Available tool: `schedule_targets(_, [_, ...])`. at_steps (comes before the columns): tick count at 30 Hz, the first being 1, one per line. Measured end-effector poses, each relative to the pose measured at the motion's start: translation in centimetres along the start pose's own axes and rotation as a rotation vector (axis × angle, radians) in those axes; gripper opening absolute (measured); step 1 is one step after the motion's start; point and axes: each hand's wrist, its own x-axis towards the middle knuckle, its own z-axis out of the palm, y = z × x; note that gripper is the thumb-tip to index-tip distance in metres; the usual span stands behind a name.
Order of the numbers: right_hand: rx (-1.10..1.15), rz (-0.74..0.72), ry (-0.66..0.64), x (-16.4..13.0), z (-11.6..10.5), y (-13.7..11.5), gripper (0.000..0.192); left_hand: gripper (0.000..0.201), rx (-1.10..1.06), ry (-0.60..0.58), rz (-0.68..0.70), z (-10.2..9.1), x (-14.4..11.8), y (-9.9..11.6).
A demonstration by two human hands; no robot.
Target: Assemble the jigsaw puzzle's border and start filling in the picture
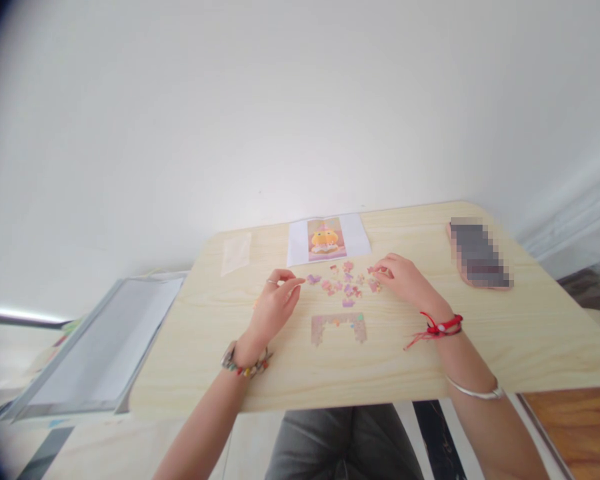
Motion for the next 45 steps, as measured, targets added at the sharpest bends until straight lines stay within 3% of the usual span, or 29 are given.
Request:
schedule_targets(4, [0.025, 0.006, 0.043, 0.0, 0.2, -0.5, 0.019, 0.02, 0.005, 0.003, 0.005, 0.1, -0.1, -0.1])
schedule_targets(11, [0.023, -0.017, -0.003, 0.0, 0.2, -1.3, 0.02, 0.02, 0.013, -0.001, -0.01, 0.0, -0.1, 0.0])
schedule_targets(45, [-0.015, -0.051, 0.034, 0.0, 0.2, -0.9, 0.02, 0.021, 0.018, -0.017, -0.02, -0.1, 0.1, 0.3])
